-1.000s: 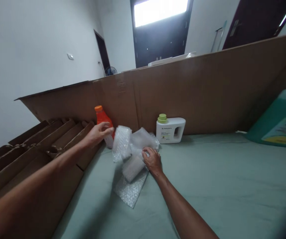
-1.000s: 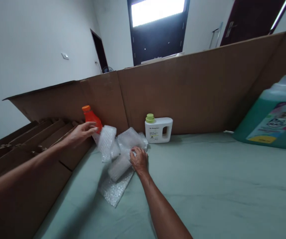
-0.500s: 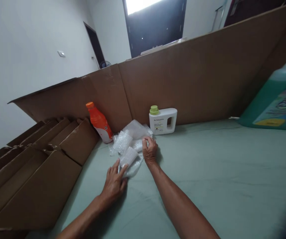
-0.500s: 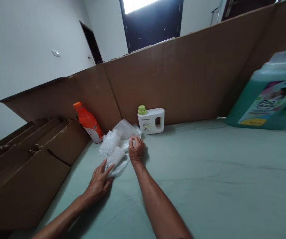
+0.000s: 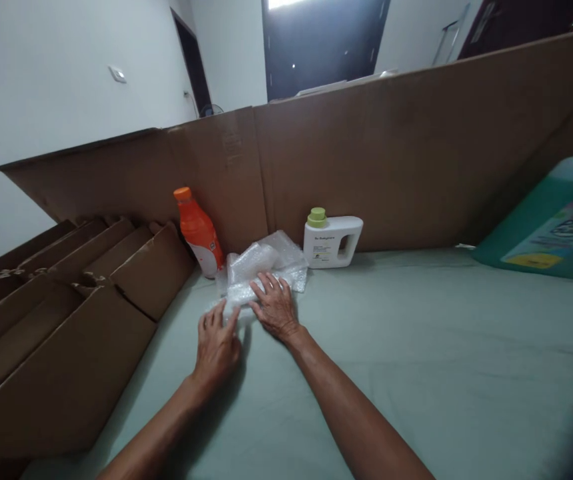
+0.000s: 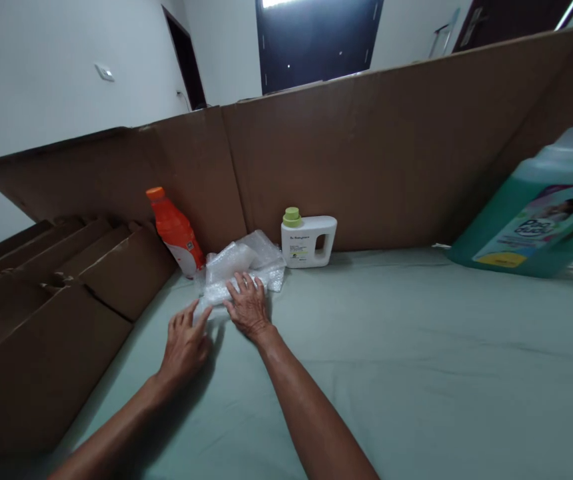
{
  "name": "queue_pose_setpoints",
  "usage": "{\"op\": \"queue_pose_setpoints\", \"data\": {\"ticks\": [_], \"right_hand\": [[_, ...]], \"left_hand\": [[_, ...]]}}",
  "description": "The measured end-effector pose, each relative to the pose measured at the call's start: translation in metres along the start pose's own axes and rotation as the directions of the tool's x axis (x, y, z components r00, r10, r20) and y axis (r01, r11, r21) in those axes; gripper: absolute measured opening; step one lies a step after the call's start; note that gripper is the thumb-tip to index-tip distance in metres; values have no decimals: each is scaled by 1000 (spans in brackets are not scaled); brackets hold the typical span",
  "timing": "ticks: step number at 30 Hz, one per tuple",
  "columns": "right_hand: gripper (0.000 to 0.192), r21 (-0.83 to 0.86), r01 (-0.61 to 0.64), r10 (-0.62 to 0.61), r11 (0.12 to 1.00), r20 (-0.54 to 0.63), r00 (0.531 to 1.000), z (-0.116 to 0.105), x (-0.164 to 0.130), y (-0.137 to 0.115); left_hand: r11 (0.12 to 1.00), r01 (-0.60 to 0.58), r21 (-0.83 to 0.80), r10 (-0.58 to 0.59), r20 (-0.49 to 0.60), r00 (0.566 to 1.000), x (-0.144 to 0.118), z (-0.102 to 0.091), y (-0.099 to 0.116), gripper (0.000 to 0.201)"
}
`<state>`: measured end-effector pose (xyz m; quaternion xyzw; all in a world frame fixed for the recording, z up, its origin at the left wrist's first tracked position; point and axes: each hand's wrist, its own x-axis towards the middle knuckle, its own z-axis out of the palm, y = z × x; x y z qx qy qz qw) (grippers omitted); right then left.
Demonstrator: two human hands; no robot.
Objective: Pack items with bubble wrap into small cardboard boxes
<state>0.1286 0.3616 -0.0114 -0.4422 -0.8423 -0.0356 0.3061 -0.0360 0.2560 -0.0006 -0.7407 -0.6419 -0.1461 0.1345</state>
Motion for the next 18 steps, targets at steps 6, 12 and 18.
{"op": "queue_pose_setpoints", "data": {"ticks": [6,12,18], "right_hand": [[53,-24,0,0,1000,-5,1000,2,0,1],[42,-26,-18,14,1000,-141,990,0,0,7],[30,-60,-6,-12,998,-300,954,-17,-18,-4]], "left_hand": [[992,21,-121,-11,83,996,10,10,14,47],[991,64,-114,-55,81,995,17,16,18,50],[974,7,-227,-37,-131,991,-69,-10,20,57]]}}
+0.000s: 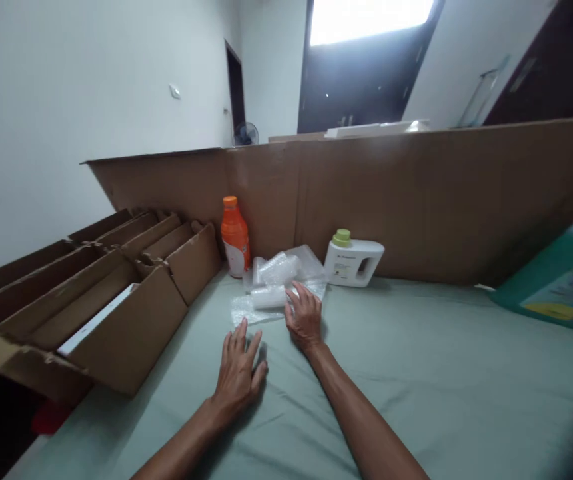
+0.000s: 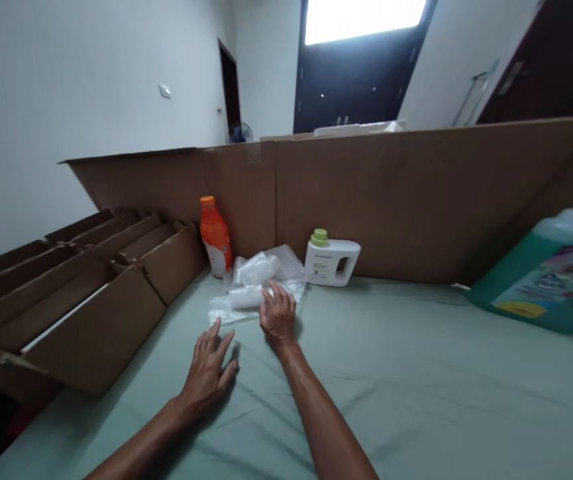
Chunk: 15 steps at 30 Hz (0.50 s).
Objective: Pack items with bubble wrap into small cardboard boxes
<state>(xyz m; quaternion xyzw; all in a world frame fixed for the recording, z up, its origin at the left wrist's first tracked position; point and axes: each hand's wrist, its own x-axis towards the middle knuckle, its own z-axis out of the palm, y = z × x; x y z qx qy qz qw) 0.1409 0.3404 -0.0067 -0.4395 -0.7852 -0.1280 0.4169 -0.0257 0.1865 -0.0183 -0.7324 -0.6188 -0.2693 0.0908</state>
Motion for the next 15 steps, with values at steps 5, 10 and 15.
{"op": "queue_pose_setpoints", "data": {"ticks": [5,10,15], "right_hand": [[33,-7,117,-117,993,10,993,-19,-29,-26],[42,-57,168,-157,984,165,974,-15,-44,-46],[42,-12,116,-112,993,188,976,-15,-50,-70]], "left_hand": [[986,167,11,-146,-436,888,-34,-94,-25,55],[871,455,183,-247,-639,728,-39,-184,-84,47],[844,513,160,-383,-489,783,-46,-195,-141,19]]}}
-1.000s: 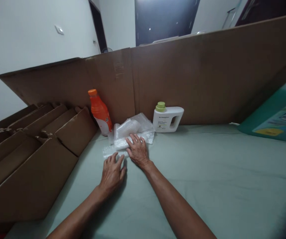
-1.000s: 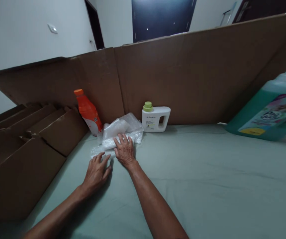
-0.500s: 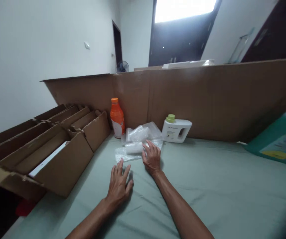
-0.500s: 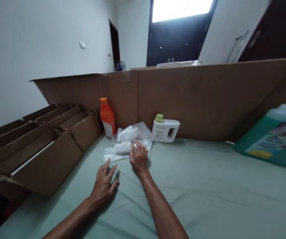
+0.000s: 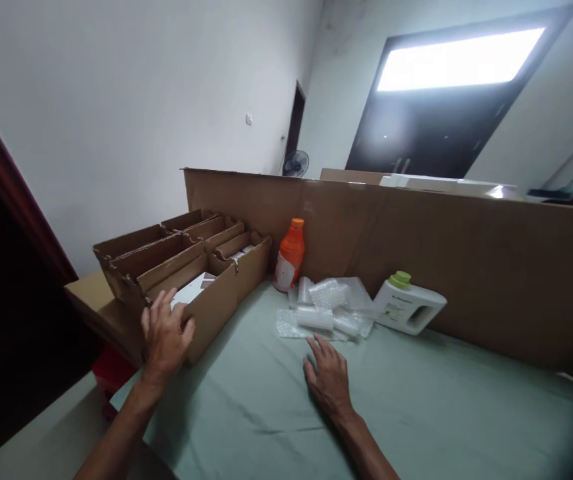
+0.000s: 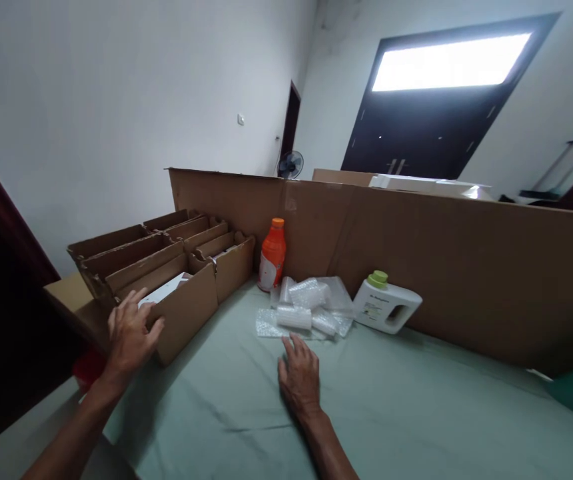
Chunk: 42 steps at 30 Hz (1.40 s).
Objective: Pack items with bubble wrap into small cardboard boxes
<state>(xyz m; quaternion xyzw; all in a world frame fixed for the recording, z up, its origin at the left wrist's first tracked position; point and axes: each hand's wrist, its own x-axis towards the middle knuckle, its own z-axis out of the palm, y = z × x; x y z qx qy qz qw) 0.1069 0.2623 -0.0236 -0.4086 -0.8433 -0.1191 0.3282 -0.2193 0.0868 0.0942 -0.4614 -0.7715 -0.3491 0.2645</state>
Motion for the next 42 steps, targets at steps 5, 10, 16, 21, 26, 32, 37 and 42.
{"op": "queue_pose_setpoints", "data": {"ticks": [5,10,16,21,26,32,37,42], "right_hand": [[36,157,1,-5,988,25,1000,-20,-1,-31],[43,343,-84,70,936,52,996,-61,-10,-43],[88,505,-309,164,806,311,936,-127,-71,-20],[95,560,-404,172,723,421,891,-140,-102,-17],[73,645,-475,257,599,407,877,-127,-103,-10],[56,576,-576,426,580,387,817,-132,-86,52],[53,569,-662,562,488,376,737,-124,-78,79],[47,541,-675,586,502,360,725,-109,-89,85]], "left_hand": [[938,43,-345,-19,74,997,-7,-10,-7,19],[787,38,-616,83,168,982,-41,-43,8,22],[559,194,-806,-20,221,975,-89,-32,33,62],[516,553,-654,-21,636,771,-126,1,37,109],[492,601,-629,56,712,700,-137,25,64,78],[437,502,-746,288,645,708,-110,76,139,69],[452,463,-763,286,615,735,-106,118,178,61],[540,459,-705,206,639,741,-120,126,178,49]]}}
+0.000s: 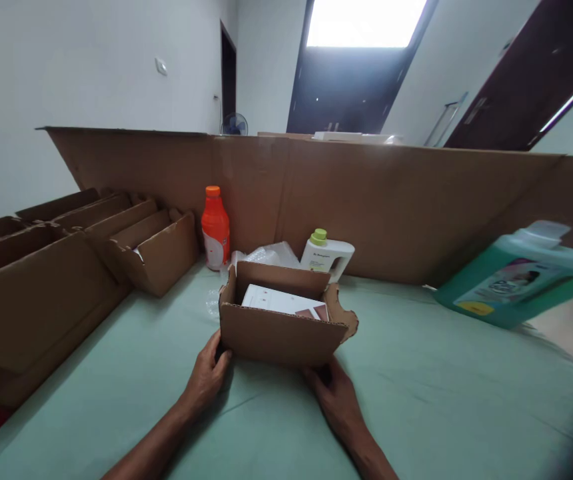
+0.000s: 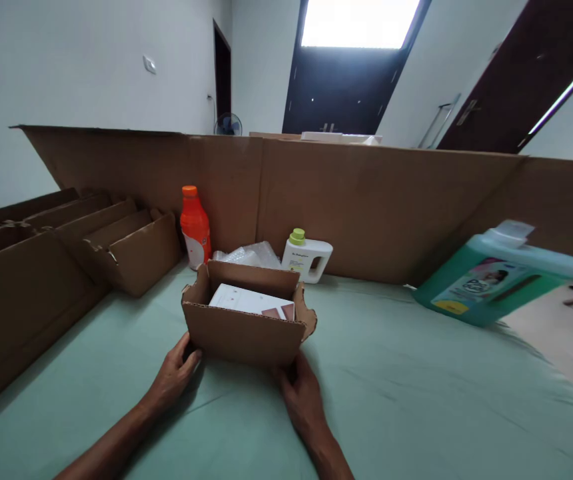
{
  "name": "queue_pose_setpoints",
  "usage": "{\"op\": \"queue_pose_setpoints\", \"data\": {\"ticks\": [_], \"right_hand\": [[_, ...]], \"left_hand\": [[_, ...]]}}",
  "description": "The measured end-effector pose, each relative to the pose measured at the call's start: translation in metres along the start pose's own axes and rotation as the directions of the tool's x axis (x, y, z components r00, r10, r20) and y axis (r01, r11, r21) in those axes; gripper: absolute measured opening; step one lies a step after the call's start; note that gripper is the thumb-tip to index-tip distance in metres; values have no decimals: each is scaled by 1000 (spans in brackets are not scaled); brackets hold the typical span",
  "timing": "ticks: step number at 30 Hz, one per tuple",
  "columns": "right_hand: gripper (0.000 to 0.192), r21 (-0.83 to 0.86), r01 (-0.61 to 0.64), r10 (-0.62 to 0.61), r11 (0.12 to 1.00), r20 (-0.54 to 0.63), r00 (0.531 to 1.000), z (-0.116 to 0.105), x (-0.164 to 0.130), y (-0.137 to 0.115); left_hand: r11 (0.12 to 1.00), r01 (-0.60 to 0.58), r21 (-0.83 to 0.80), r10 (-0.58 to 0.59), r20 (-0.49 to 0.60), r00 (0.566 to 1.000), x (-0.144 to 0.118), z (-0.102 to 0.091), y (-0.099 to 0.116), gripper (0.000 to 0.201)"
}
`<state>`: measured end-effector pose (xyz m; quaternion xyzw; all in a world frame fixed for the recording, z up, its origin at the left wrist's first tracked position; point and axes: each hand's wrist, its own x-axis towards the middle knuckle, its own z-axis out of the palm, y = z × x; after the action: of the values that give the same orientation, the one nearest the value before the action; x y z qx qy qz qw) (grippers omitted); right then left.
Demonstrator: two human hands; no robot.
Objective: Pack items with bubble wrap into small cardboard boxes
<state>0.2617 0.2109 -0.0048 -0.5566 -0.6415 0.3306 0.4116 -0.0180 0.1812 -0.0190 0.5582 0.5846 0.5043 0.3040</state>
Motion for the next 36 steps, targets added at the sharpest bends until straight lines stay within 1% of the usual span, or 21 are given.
{"op": "queue_pose_setpoints", "data": {"ticks": [4,7,11,17,23,25,26,28,29,31,32,33,34,35,36], "right_hand": [[44,-23,-14,14,1000,-3,1000,0,-2,4],[46,-74,-7,6,997,-12,1000,0,-4,6],[43,-142,2,-7,990,-35,999,1,-5,8],[43,-166,-25,17,986,-49,999,-2,-4,7],[40,-186,-25,10,982,-84,996,-7,-5,9],[40,-189,-15,-4,982,-98,995,-8,-4,10],[39,-190,-8,-12,982,-103,995,-8,-4,10],[38,-190,4,-23,982,-100,995,-8,-4,11],[38,-190,8,-26,982,-92,995,-9,-4,12],[39,-197,9,-25,980,-79,997,-9,-4,14],[40,-204,5,-21,979,-77,997,-9,-4,15],[43,-208,-1,-15,978,-77,997,-9,-4,18],[45,-210,-8,-9,978,-80,997,-9,-4,20],[47,-207,-14,-3,978,-83,997,-9,-4,23],[49,-202,-19,1,979,-85,996,-9,-5,26]], "left_hand": [[1000,18,14,-18,-7,1000,-3,0,-1,46],[999,38,29,-37,-34,999,-2,2,0,45],[998,43,51,-41,-30,999,-2,4,2,45],[997,7,75,-6,-10,1000,-2,2,0,47],[992,-49,117,47,19,999,-5,9,-8,47],[990,-59,125,58,5,998,-5,4,-9,47],[990,-61,128,63,-13,998,-2,-2,-9,45],[988,-65,138,76,-72,995,12,-23,-3,43],[987,-67,146,82,-104,991,25,-36,3,43],[984,-76,162,99,-143,985,61,-63,21,45],[979,-79,188,105,-134,985,84,-72,32,45],[975,-84,208,108,-106,988,109,-77,42,46],[971,-85,222,98,-47,994,136,-78,52,47],[971,-93,222,97,-6,995,162,-73,60,48],[970,-100,221,97,27,995,187,-64,66,50]]}}
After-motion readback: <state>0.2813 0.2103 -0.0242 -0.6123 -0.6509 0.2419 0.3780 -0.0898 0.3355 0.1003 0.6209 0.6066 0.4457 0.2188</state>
